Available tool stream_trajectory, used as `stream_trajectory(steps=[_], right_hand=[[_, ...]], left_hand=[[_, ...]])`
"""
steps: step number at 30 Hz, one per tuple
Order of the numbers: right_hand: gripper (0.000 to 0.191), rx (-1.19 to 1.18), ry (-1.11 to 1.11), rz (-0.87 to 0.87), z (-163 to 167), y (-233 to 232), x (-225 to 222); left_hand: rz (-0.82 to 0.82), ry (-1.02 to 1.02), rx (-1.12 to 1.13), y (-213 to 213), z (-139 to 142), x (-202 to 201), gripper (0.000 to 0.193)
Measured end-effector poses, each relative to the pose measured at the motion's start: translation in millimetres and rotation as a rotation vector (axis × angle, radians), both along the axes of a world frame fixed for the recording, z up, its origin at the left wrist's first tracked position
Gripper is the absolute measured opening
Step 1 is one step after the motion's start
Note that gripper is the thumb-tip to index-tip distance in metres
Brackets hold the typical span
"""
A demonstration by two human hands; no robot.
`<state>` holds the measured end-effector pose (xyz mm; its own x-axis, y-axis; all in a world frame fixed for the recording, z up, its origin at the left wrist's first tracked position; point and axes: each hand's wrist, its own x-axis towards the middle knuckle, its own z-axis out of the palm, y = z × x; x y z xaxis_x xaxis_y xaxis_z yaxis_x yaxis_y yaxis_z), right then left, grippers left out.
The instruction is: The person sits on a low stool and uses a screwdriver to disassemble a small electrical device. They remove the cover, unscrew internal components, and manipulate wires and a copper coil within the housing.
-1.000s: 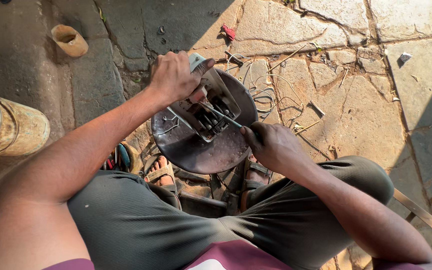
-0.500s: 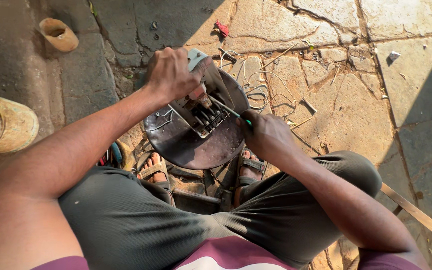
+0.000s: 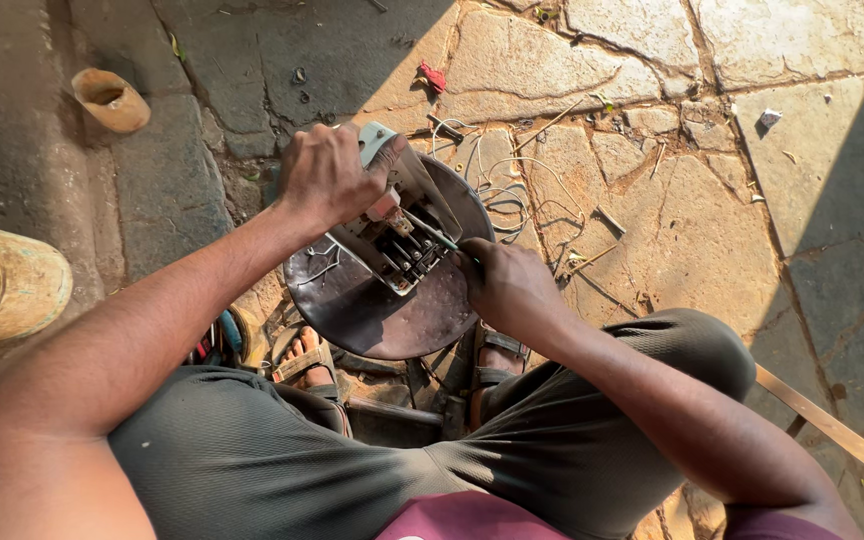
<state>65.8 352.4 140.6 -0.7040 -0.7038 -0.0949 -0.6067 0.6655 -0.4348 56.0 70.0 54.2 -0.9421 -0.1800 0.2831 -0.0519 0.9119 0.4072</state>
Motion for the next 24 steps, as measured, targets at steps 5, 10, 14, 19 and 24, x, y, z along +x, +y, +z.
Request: stream_trajectory(steps=[5, 10, 14, 19, 24], right_hand=[[0.032, -0.057, -0.098, -0.036, -1, 1, -4], [0.033, -0.039, 0.008, -0.011, -3, 1, -5], [0.032, -0.121, -0.136, -0.029, -2, 1, -8], [0.03, 0.017, -0.138, 0.008, 4, -3, -11], [0.03, 0.011, -0.192, -0.134, 12, 1, -12]], left_hand=[[-0.03, 0.011, 0.096, 1, 11, 4, 0.075], [0.011, -0.064, 0.156, -4, 13, 7, 0.073], [0.011, 0.003, 0.063, -6, 5, 9, 0.073], [-0.031, 0.238, -0.141, -2, -6, -2, 0.071], [-0.034, 0.057, 0.05, 1, -7, -3, 0.068]])
